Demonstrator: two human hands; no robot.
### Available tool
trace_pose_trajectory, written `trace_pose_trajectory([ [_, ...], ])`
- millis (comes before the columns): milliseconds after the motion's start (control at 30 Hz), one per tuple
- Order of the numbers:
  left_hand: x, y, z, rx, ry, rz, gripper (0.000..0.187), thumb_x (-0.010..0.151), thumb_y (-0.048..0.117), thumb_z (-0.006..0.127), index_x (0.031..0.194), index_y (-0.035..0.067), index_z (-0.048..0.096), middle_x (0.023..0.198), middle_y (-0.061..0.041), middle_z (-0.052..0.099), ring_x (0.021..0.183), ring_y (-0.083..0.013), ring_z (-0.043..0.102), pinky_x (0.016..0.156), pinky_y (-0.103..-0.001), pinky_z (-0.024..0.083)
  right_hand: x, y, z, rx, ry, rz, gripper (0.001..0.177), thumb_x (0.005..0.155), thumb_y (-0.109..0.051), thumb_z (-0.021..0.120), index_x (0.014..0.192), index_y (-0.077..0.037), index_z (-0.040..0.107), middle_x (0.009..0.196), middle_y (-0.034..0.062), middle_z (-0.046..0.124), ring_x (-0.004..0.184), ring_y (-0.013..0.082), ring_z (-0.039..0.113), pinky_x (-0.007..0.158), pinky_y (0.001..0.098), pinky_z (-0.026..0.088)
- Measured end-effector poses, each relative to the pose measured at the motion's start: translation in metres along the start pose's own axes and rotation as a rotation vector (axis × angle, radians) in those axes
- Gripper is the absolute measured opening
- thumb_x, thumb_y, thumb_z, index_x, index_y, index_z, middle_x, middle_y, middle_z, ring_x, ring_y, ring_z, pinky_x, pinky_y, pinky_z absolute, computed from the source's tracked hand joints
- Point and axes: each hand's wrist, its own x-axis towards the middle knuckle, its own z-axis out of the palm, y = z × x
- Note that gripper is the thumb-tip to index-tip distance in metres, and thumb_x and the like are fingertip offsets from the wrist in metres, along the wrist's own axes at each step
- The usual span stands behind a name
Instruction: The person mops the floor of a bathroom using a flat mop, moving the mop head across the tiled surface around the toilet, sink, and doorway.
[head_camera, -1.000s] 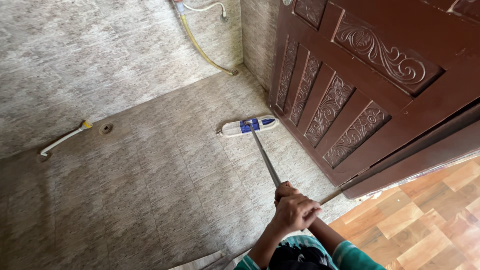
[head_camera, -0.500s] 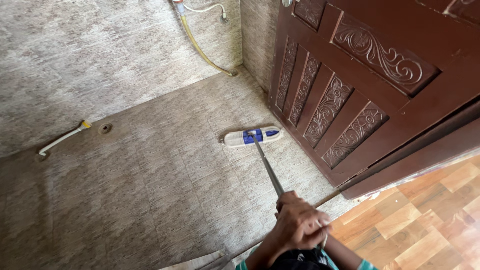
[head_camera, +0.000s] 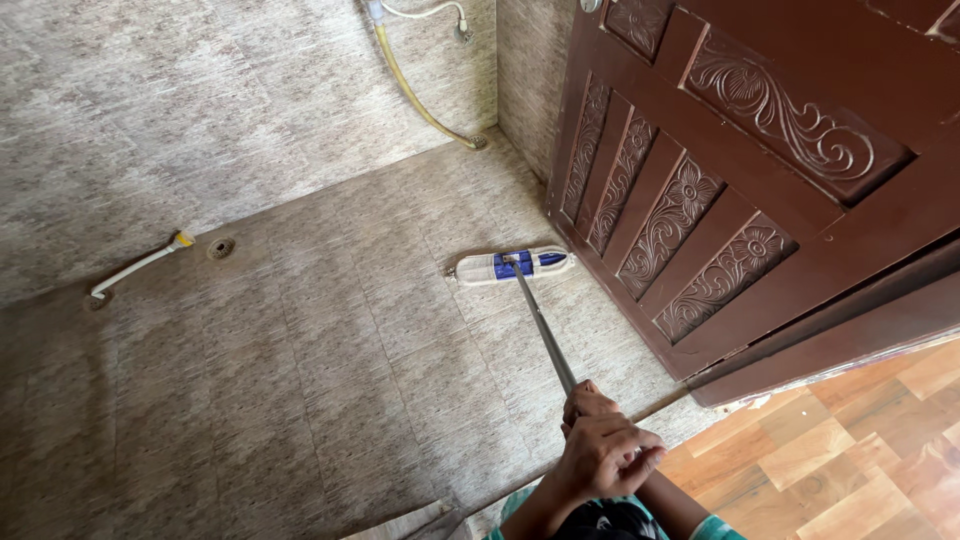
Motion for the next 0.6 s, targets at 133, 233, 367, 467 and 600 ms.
trace_pose_trajectory([
  [133, -0.002, -0.015, 0.005, 0.061, -0.011, -0.027, 0.013, 0.104, 0.021, 0.071, 0.096, 0.011, 0.072, 0.072, -0.002, 0.068, 0.060, -0.0127, 0.064, 0.076, -0.030, 0.052, 0.014, -0.009, -0.007, -0.064, 0.065, -0.040, 0.022, 0.071, -0.001, 0.064, 0.066, -0.013, 0.047, 0.062, -0.0020, 0.053, 0.060, 0.0108, 0.052, 0.074, 0.0275, 0.046],
  [233, -0.001, -0.020, 0.011, 0.099, -0.016, -0.064, 0.013, 0.103, 0.020, 0.071, 0.096, 0.009, 0.072, 0.073, -0.003, 0.069, 0.060, -0.0152, 0.063, 0.075, -0.031, 0.053, 0.016, -0.008, -0.009, -0.061, 0.056, -0.025, 0.020, 0.073, -0.001, 0.062, 0.069, -0.013, 0.047, 0.064, -0.0009, 0.055, 0.061, 0.0119, 0.053, 0.073, 0.0272, 0.046],
  [367, 0.003, -0.020, 0.010, 0.182, 0.054, -0.062, 0.010, 0.102, 0.017, 0.072, 0.098, 0.008, 0.074, 0.072, -0.004, 0.069, 0.062, -0.0151, 0.067, 0.072, -0.031, 0.055, 0.014, -0.005, -0.004, -0.062, 0.066, 0.008, 0.018, 0.077, -0.002, 0.060, 0.072, -0.013, 0.047, 0.067, 0.0004, 0.057, 0.063, 0.0133, 0.055, 0.072, 0.0267, 0.046],
  [467, 0.006, -0.002, -0.010, 0.208, 0.172, -0.003, 0.012, 0.100, 0.018, 0.072, 0.101, 0.006, 0.070, 0.083, -0.008, 0.073, 0.073, -0.0196, 0.070, 0.072, -0.032, 0.055, 0.001, -0.012, 0.004, -0.062, 0.093, 0.057, 0.016, 0.080, -0.002, 0.058, 0.075, -0.013, 0.047, 0.069, 0.0015, 0.058, 0.064, 0.0144, 0.056, 0.071, 0.0264, 0.046],
  [600, 0.014, 0.032, -0.025, 0.037, 0.068, -0.039, 0.013, 0.099, 0.012, 0.070, 0.108, 0.003, 0.069, 0.090, -0.011, 0.076, 0.068, -0.0182, 0.069, 0.070, -0.035, 0.056, -0.016, -0.036, 0.006, -0.083, 0.109, 0.089, 0.014, 0.083, -0.002, 0.055, 0.079, -0.013, 0.047, 0.072, 0.0029, 0.060, 0.066, 0.0158, 0.057, 0.069, 0.0259, 0.045],
])
